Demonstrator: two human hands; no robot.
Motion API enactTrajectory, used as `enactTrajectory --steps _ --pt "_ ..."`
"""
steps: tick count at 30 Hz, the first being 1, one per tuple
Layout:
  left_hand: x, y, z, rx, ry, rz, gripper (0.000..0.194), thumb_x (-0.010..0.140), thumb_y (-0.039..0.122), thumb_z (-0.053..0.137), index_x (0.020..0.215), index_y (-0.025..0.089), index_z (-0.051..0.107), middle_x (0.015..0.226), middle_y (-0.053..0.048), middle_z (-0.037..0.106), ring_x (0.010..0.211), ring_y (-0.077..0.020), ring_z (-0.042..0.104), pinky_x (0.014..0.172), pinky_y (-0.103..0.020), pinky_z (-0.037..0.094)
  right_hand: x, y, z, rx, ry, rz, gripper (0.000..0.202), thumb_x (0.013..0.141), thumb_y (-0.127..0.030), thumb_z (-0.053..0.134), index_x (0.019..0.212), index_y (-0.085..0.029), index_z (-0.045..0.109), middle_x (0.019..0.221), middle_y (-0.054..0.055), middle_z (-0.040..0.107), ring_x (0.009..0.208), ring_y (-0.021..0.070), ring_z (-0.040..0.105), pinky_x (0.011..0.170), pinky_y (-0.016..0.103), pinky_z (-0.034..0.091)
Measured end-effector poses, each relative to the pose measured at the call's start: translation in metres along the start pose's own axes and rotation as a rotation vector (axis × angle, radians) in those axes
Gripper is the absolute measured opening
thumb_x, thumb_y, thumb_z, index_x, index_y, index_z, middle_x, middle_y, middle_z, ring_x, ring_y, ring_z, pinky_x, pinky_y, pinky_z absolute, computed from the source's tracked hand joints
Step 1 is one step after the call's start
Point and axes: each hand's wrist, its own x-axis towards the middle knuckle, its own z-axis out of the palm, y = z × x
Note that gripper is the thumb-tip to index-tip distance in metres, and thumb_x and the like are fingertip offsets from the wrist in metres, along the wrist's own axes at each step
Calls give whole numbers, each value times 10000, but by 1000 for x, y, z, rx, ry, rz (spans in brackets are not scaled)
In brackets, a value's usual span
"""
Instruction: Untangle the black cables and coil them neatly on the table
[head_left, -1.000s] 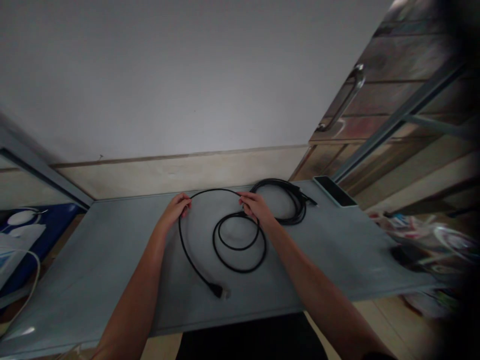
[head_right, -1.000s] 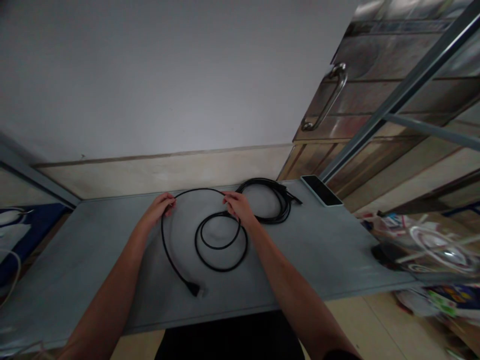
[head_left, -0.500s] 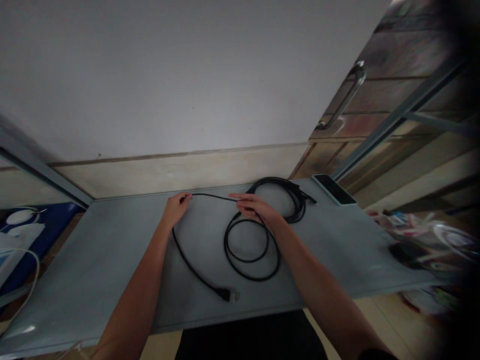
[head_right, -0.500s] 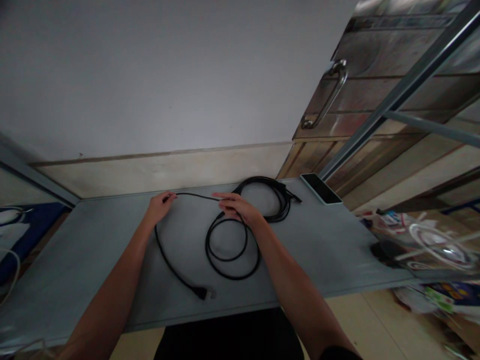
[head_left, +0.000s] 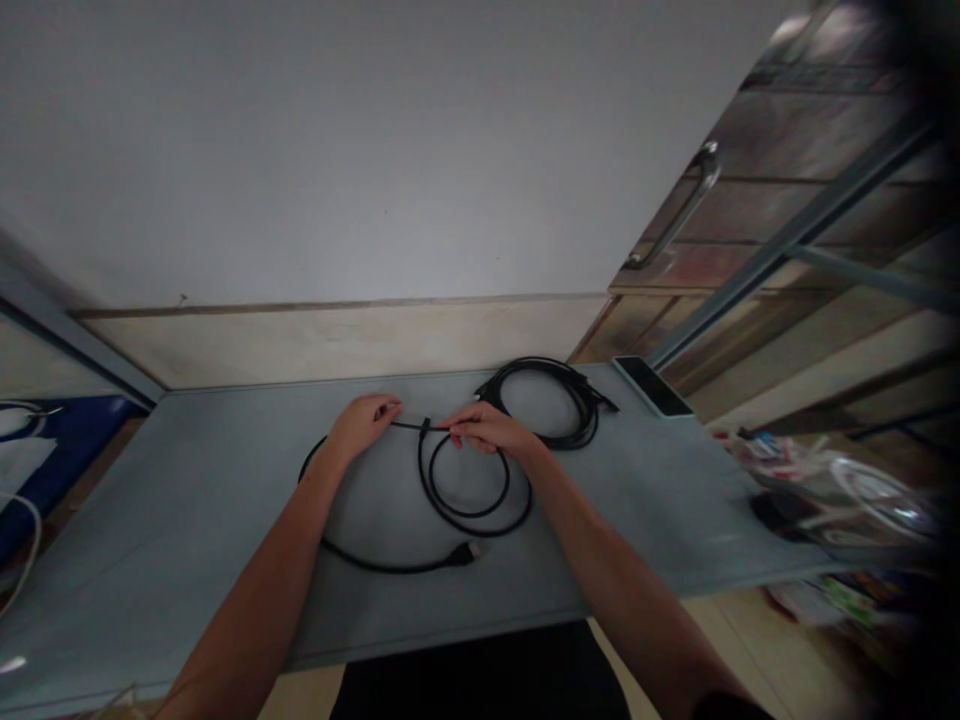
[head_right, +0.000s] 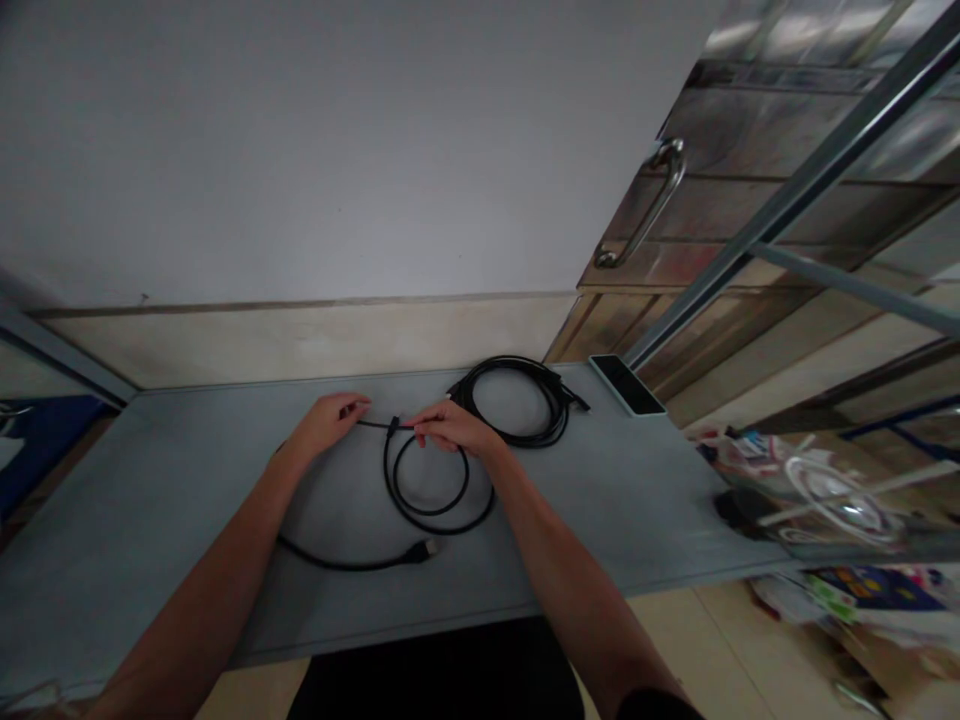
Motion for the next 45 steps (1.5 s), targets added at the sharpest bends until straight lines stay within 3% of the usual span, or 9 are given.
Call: enactTrajectory --steps 5,11,17,21,25,31,34,40,45 --pt "0 13 3 -103 -123 23 395 908 531 558 898 209 785 796 -53 747 706 -188 638 678 -288 455 0 -1 4 126 6 -27 472 806 -331 702 1238 -142 676 735 -3 656 378 13 320 345 178 213" --pt "3 -1 -20 -128 140 -79 405 906 529 546 788 207 761 743 -42 729 679 -193 622 641 -290 444 -9 -12 -10 423 168 -218 632 748 -224 724 1364 -213 586 998 61 699 517 32 408 466 177 355" --pt "0 -6 -22 103 164 -108 370 945 481 509 906 213 762 794 -75 726 729 -215 639 708 -315 469 11 4 6 -23 465 -161 375 809 -229 582 1151 -136 704 884 55 706 436 50 425 406 207 328" --pt "-1 2 -4 51 76 -19 382 913 473 582 1157 218 728 1028 -97 730 849 -223 662 818 -332 500 13 8 15 -203 255 -98 359 851 -257 567 1147 -130 725 839 42 704 411 45 425 398 201 325" --pt "1 7 5 -15 -70 93 358 934 497 551 967 220 776 899 -69 729 815 -207 652 790 -316 493 5 5 16 -53 -42 6 373 811 -300 676 1136 -128 738 801 33 691 405 28 366 372 190 246" --pt "6 -3 -5 48 246 -9 350 968 441 505 930 193 750 874 -84 691 840 -216 617 821 -333 478 -3 -9 1 498 108 -166 529 747 -244 761 1266 -206 664 989 50 685 570 45 460 482 174 385" --pt "6 -7 -7 121 342 -27 324 985 372 469 974 180 730 947 -107 686 925 -237 615 891 -358 462 -4 -11 -9 581 235 -218 517 746 -231 741 1257 -221 659 1138 76 675 637 63 507 492 174 418" --pt "3 -8 -1 195 310 -74 275 971 312 493 1114 193 695 1095 -118 704 1078 -278 616 988 -429 415 7 2 3 131 418 -76 326 764 -229 666 1080 -159 707 894 53 698 518 76 497 364 182 289" --pt "3 -5 12 31 102 89 287 945 351 569 1173 240 703 1208 -86 700 1156 -245 605 1051 -425 405 9 5 19 -1 105 -24 325 775 -292 701 1047 -119 743 813 40 691 500 57 450 410 178 294"
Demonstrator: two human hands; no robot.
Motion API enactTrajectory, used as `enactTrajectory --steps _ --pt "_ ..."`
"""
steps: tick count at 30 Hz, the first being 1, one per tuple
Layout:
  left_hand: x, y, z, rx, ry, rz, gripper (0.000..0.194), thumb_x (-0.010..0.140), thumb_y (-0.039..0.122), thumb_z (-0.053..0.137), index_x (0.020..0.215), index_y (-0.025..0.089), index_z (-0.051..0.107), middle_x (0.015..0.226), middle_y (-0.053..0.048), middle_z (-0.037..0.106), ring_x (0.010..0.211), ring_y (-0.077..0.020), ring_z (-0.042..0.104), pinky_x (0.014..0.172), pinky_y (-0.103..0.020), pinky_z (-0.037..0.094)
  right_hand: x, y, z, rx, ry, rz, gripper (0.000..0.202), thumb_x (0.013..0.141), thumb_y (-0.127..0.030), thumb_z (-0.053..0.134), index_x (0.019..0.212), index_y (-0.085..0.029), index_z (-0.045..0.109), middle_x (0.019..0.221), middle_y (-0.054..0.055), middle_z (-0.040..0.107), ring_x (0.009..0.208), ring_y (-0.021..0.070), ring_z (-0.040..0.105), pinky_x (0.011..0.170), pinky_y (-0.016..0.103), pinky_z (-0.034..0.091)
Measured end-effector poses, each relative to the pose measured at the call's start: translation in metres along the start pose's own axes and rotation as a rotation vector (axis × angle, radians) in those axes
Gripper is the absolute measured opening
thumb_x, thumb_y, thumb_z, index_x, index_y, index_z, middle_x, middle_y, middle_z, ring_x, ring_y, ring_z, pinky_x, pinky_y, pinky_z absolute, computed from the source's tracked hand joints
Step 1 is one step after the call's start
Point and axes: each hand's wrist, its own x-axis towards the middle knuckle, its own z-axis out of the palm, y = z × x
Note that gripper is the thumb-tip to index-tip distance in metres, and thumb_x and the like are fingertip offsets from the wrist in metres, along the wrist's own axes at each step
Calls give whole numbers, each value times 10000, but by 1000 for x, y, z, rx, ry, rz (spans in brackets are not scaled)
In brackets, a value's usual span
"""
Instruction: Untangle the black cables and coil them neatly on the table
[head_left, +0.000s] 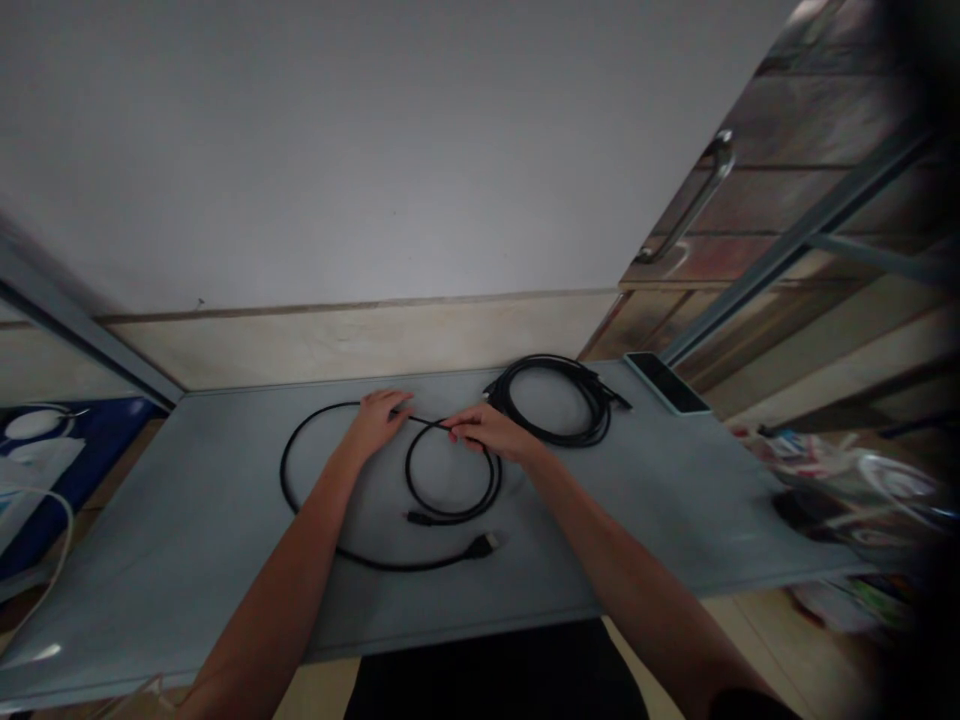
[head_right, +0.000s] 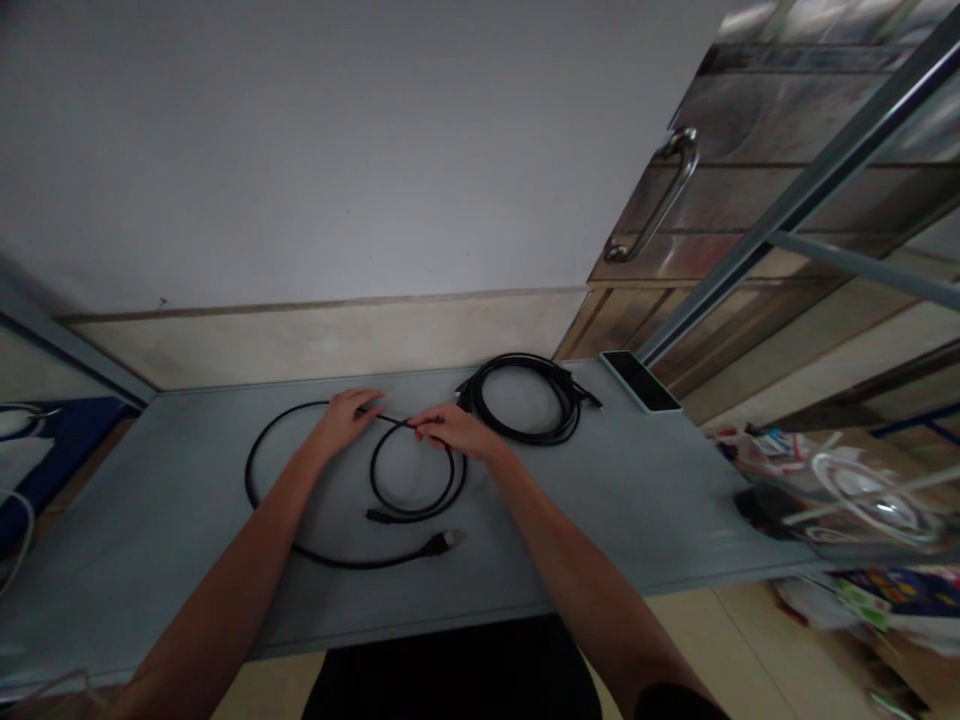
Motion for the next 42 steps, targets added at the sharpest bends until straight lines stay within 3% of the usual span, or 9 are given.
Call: enactTrajectory --steps 5,10,17,21,28,31,35,38,42 --pt "2 8 9 -111 -76 92 233 912 393 623 1004 233 765 1097 -82 733 1071 -245 633 998 -409 443 -3 -3 -3 199 -27 -3 419 771 -315 750 1144 -128 717 847 41 676 503 44 422 431 180 302" --pt "4 14 -1 -1 73 -60 255 964 338 526 1070 236 734 1066 -92 744 1053 -269 629 1001 -450 404 -9 -12 -17 468 -62 -99 660 752 -275 762 1380 -203 574 1109 90 671 597 57 478 524 193 409" --pt "0 16 -6 168 318 -189 286 975 317 484 1142 248 706 1270 -104 681 1321 -331 467 1119 -557 226 -9 -12 -20 -95 90 -51 358 863 -335 625 1141 -115 681 657 10 639 471 91 486 439 213 354" --pt "0 12 4 88 148 -120 338 954 323 540 1255 234 666 1337 -112 642 1307 -309 492 1106 -517 313 -1 -7 -6 -269 197 -80 234 894 -312 526 853 -148 688 532 -18 553 437 104 469 422 221 332" --pt "0 13 15 53 -165 87 279 966 358 541 1151 282 735 1343 -66 649 1338 -292 500 1123 -512 342 -4 -4 2 -155 -96 -3 279 862 -374 616 769 -121 690 519 -39 483 450 72 390 432 212 269" --pt "1 11 14 32 -85 100 290 979 344 517 1132 237 740 1289 -80 681 1311 -284 533 1110 -487 390 -9 -7 -7 74 -96 16 290 830 -367 682 988 -125 715 649 -20 565 474 64 434 410 198 267" --pt "3 11 8 39 163 34 279 982 320 511 1113 214 733 1191 -88 721 1228 -276 598 1083 -472 440 -18 -17 -24 390 -102 -58 682 794 -289 736 1431 -245 497 887 14 671 577 85 563 477 196 417" --pt "4 9 2 61 265 -13 280 985 317 502 1095 193 727 1118 -104 729 1152 -269 628 1051 -453 471 -19 -21 -28 425 -66 -125 662 780 -257 740 1406 -232 528 942 28 680 583 89 578 483 212 460" --pt "3 4 4 42 245 -42 290 970 288 525 1160 154 698 1170 -136 704 1151 -270 620 1046 -452 477 -8 -11 -15 268 158 -86 344 801 -241 671 1135 -158 682 860 31 683 460 62 515 331 181 305"
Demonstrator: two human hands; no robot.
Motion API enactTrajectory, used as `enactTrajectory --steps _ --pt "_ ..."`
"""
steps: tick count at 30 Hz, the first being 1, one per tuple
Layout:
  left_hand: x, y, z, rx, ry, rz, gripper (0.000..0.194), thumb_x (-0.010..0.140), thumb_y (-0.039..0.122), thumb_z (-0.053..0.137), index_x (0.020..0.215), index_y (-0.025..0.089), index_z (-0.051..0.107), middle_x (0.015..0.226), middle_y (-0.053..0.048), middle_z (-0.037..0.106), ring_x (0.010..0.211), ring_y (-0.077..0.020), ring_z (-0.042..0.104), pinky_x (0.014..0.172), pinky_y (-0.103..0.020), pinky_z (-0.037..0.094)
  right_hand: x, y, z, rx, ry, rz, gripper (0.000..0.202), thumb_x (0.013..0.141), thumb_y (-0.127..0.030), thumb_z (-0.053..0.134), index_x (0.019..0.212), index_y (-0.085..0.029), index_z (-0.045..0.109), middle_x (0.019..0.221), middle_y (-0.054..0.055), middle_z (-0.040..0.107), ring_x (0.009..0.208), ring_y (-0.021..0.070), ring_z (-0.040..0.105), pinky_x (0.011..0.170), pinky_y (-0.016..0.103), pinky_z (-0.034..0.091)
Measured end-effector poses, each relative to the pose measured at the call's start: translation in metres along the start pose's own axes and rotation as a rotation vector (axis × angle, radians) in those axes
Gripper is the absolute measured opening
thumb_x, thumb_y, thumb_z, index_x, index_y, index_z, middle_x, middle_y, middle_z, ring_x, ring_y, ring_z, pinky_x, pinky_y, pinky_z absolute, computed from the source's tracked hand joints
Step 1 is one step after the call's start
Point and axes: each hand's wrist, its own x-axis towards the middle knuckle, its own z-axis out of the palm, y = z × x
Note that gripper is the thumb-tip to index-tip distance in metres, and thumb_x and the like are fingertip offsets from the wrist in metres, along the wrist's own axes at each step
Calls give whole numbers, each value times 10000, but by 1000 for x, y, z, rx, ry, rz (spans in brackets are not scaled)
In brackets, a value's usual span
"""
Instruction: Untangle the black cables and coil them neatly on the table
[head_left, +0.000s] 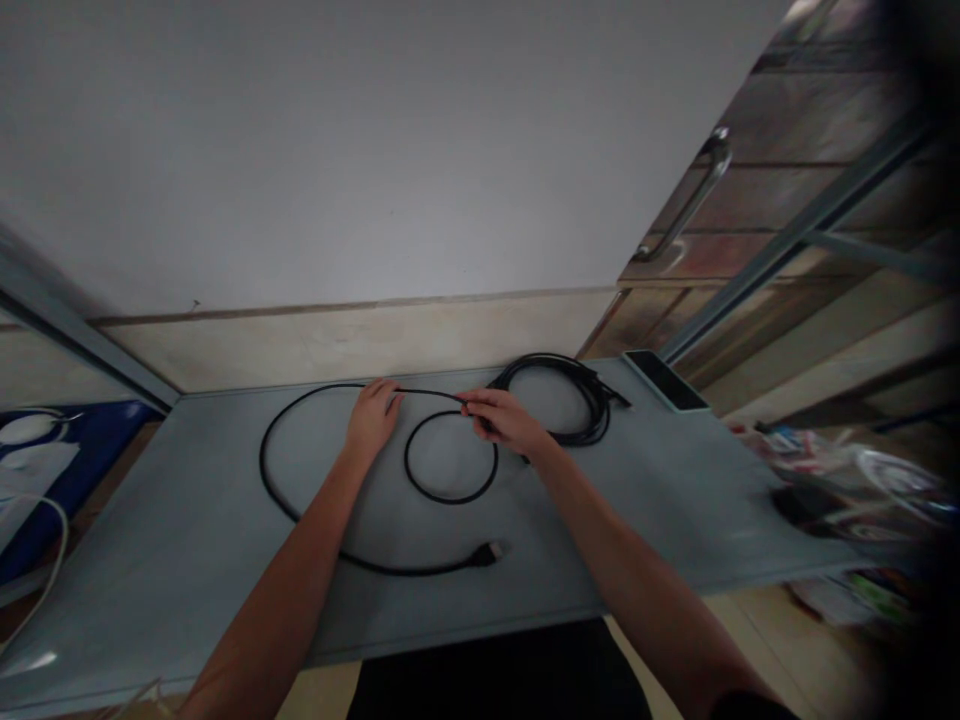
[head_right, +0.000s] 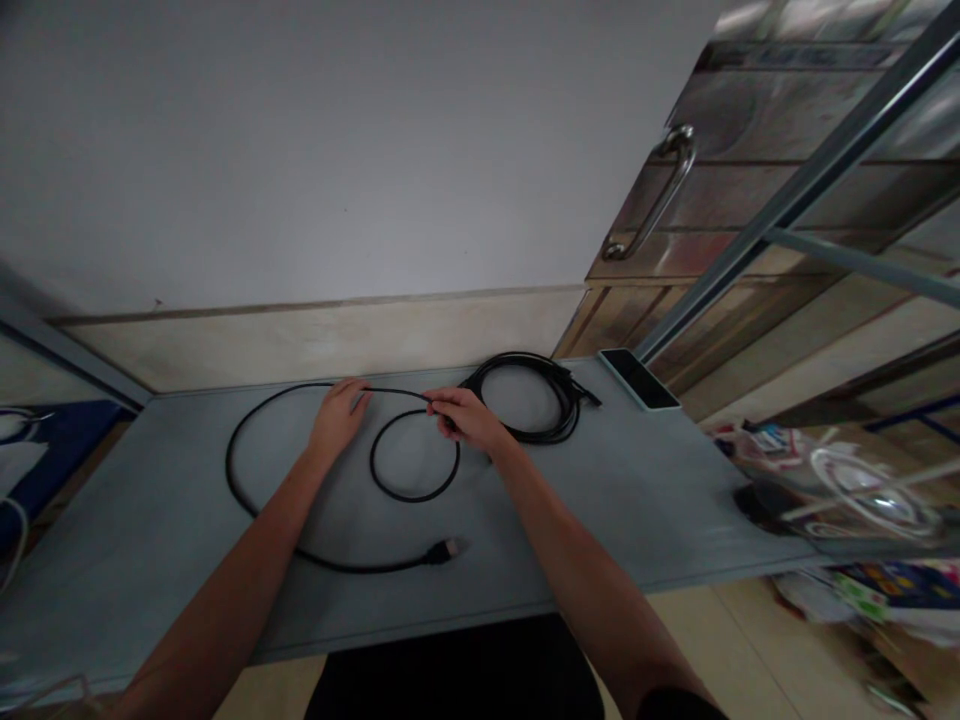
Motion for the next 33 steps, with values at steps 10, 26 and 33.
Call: enactTrajectory --steps 10,26,33 --pt "-5 -1 15 -160 -272 188 259 965 280 539 1090 214 756 1196 -90 721 1239 -269 591 1095 -489 434 -3 4 9 -34 -249 185 455 785 -267 734 1223 -166 659 800 4 663 471 58 516 349 171 311" --pt "-3 -15 12 -112 -108 90 219 915 271 623 1086 197 737 1113 -98 728 1177 -265 605 1075 -493 456 6 11 5 -339 -79 88 320 796 -242 608 1060 -112 734 660 3 651 346 39 361 330 196 229" --pt "-5 -11 18 -177 -185 159 179 892 316 664 977 201 771 1098 -104 736 1189 -277 606 1045 -483 486 -4 5 -4 -167 -436 298 461 776 -291 722 1202 -118 694 647 -24 605 378 29 346 358 187 221"
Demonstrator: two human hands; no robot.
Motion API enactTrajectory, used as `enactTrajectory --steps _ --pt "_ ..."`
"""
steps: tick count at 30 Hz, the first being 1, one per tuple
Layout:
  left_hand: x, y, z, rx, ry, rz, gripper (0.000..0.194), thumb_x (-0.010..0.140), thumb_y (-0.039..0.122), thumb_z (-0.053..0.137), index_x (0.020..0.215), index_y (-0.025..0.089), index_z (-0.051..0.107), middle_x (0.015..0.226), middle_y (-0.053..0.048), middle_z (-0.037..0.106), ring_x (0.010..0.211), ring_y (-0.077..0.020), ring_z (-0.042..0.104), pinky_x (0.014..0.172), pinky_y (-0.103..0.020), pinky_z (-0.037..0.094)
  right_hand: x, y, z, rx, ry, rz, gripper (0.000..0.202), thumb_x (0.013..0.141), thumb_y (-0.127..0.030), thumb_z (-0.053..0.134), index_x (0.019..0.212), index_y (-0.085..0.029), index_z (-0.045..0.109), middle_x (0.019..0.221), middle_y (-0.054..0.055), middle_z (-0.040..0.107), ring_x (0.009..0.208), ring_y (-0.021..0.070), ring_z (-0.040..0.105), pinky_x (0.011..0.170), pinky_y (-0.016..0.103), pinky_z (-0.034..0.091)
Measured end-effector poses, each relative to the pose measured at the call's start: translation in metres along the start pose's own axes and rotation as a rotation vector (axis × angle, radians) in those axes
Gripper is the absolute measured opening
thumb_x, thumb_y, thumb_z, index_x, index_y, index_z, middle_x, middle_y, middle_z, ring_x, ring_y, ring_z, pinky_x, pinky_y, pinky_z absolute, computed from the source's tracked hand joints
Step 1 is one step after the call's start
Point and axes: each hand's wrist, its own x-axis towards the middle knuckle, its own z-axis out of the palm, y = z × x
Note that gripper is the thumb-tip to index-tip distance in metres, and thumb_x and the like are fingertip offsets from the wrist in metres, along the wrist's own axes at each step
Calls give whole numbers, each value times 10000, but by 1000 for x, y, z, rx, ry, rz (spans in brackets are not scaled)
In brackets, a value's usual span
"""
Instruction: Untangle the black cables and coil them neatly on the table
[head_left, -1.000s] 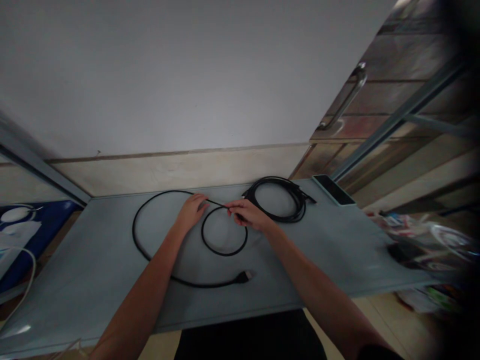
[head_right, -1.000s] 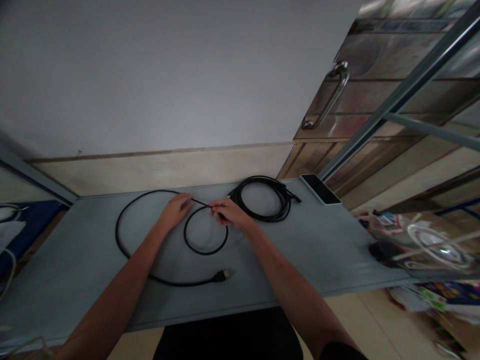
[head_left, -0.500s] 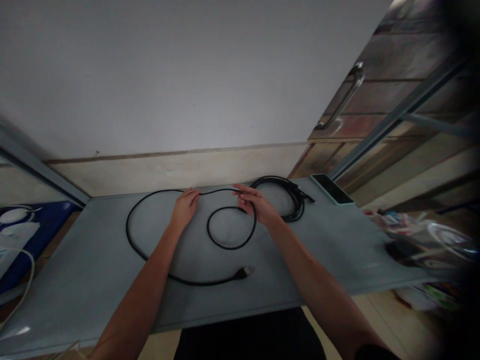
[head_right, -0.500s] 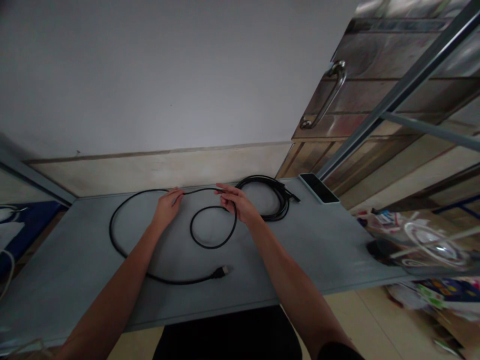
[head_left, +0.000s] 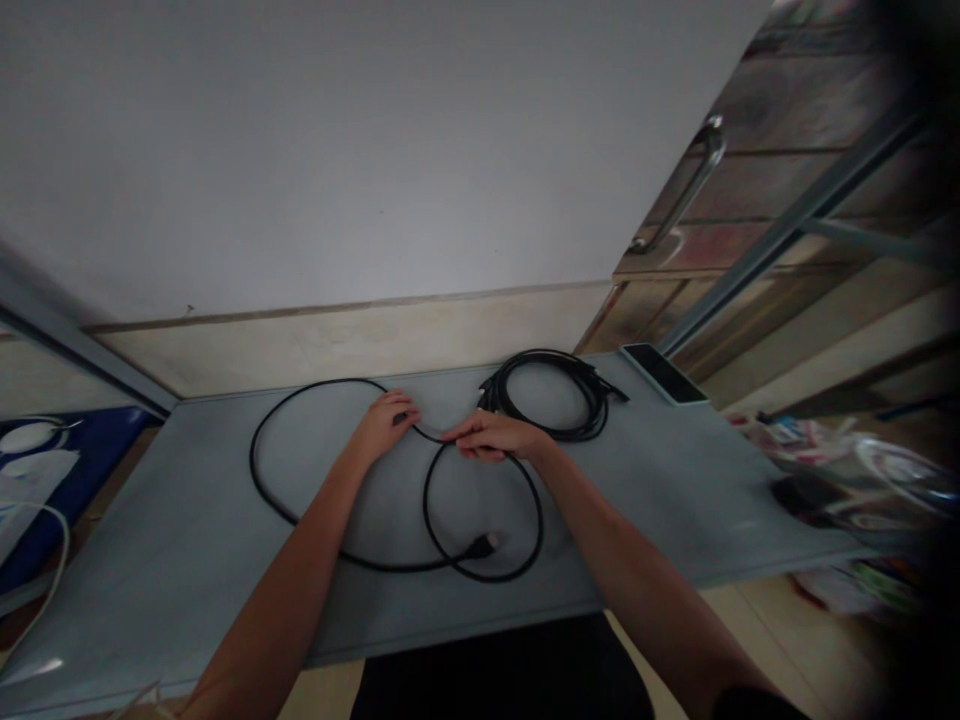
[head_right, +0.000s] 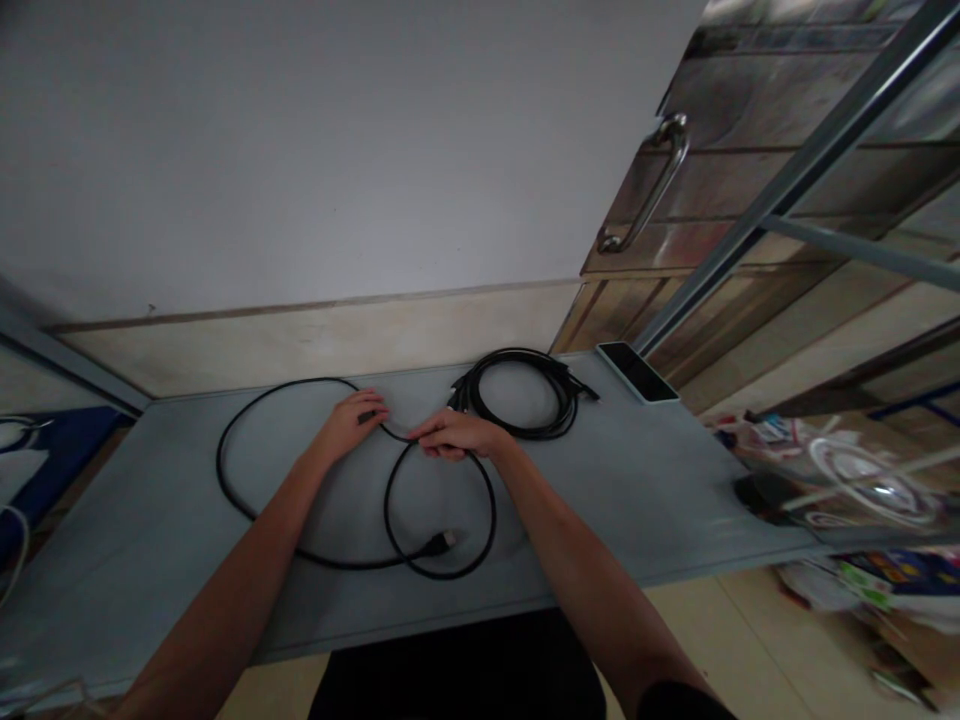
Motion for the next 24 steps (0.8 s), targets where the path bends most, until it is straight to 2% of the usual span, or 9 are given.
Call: enactTrajectory --steps 4,7,9,11,13,15,21,22,24 --pt "2 6 -4 -29 45 -7 325 895 373 658 1173 213 706 1192 -90 705 1248 -263 570 1107 -479 437 -17 -15 -14 258 270 -309 550 752 -215 725 1293 -156 639 856 43 670 482 40 371 405 192 266" --pt "2 10 -6 -1 35 -33 416 922 385 617 1298 207 630 1297 -98 652 1297 -255 526 1140 -472 399 -30 -23 -29 316 491 -512 542 730 -215 703 1269 -177 650 1042 93 694 525 51 388 432 201 321" --pt "2 11 -5 13 6 -43 434 933 382 600 1326 198 606 1322 -106 635 1315 -256 506 1149 -474 385 -34 -24 -39 239 665 -543 483 722 -250 701 1196 -165 678 1006 91 704 506 53 392 411 203 309" --pt "2 11 -5 18 -16 -41 419 942 376 584 1319 195 610 1319 -110 635 1312 -255 509 1147 -476 386 -36 -22 -48 89 852 -502 389 718 -279 697 1083 -145 700 844 60 700 451 56 386 369 205 267" --pt "2 10 -4 27 -6 -49 375 953 369 561 1273 189 640 1292 -117 647 1292 -255 529 1138 -478 397 -36 -18 -54 -57 946 -427 301 720 -292 681 975 -133 707 704 26 665 394 56 374 338 208 235" --pt "1 8 -3 41 7 -66 355 958 374 547 1228 176 666 1284 -129 650 1284 -259 540 1132 -483 404 -37 -15 -58 -136 869 -329 265 717 -291 674 921 -128 715 650 9 649 353 49 360 320 205 214" --pt "-2 3 1 58 -67 -68 329 950 365 552 1163 170 710 1318 -147 638 1357 -283 483 1145 -514 382 -45 -14 -54 -247 137 83 348 702 -316 743 981 -109 767 581 -9 633 325 42 364 316 193 208" --pt "-2 4 1 59 -74 -68 327 947 368 557 1157 172 714 1324 -148 635 1359 -283 481 1145 -514 382 -46 -14 -53 -257 77 103 367 714 -327 745 1003 -102 768 570 -12 623 327 42 367 320 192 214" --pt "-2 6 0 55 -79 -76 332 945 378 559 1151 170 718 1337 -152 627 1360 -283 483 1144 -510 383 -47 -15 -52 -225 82 66 421 744 -335 736 1093 -100 750 565 -23 600 342 37 366 334 186 220"
